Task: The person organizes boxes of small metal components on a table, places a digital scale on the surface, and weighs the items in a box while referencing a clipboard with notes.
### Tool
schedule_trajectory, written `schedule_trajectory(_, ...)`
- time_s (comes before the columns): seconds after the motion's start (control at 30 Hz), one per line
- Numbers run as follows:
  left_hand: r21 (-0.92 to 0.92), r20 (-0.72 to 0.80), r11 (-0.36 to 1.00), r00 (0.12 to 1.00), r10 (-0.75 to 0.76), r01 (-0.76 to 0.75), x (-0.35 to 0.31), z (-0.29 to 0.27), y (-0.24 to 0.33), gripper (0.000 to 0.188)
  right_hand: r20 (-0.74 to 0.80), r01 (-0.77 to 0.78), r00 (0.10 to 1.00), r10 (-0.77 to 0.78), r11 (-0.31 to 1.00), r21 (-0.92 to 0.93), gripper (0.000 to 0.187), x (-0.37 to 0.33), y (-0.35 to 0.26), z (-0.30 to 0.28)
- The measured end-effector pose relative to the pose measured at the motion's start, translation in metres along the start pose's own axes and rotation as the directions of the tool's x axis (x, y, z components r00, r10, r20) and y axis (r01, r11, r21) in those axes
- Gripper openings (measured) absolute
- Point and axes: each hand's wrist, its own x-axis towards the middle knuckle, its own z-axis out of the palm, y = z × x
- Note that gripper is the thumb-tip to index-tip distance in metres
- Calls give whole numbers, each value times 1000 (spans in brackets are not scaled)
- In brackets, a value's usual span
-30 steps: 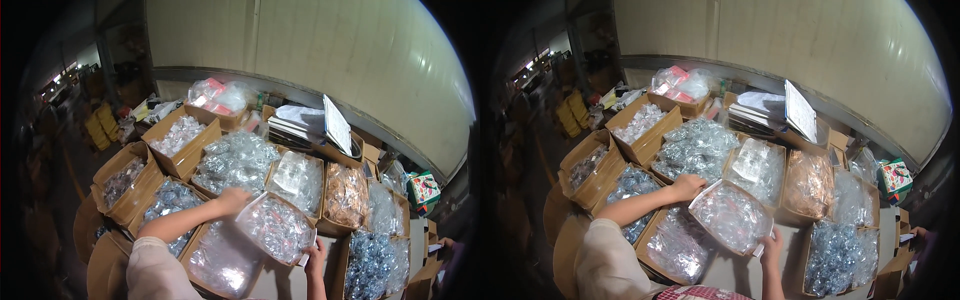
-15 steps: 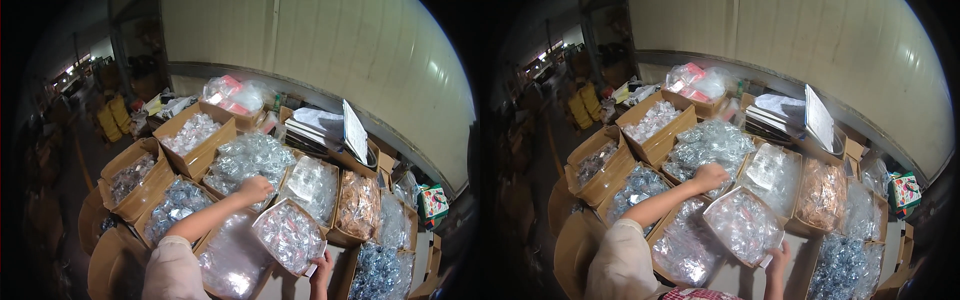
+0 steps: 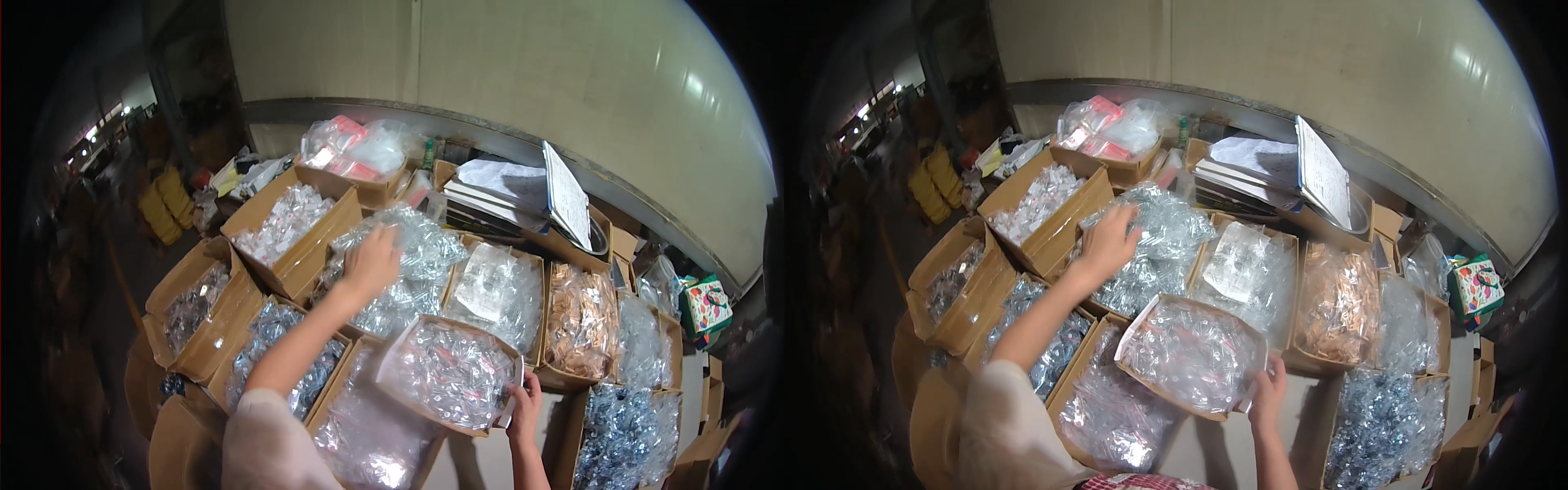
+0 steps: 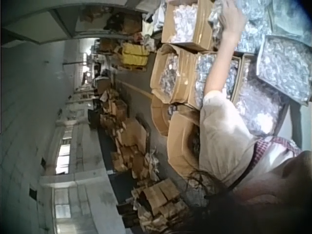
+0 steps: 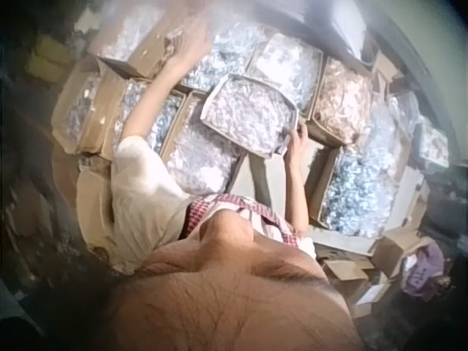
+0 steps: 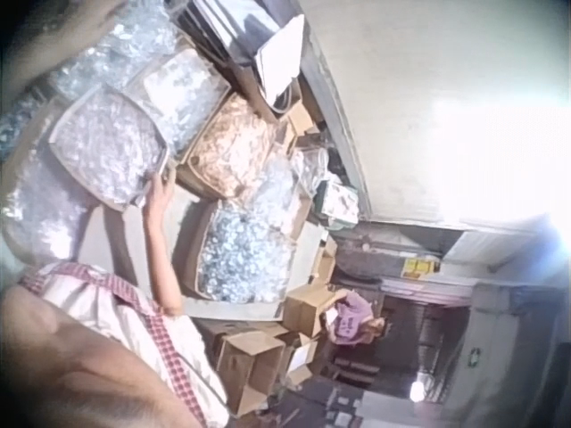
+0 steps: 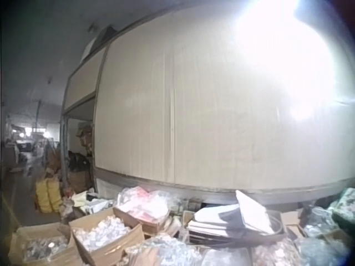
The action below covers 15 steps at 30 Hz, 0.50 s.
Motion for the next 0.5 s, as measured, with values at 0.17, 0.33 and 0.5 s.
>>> schedule_trajectory(0.17,116,809,988,568,-152,98,-88,-43,42,36,65,-23,997,32,991,-135,31,-11,14,-20)
schedule_trajectory(0.33,-92,690,995,723,33,42,-134,-48,37,31,91,76,994,-65,989,-123,39,-22,15,-6)
schedule_trajectory(0.5,93,725,981,664,-184,170,-85,-62,36,28,104,172,983,-152,959,-227,40,-7,-4,15)
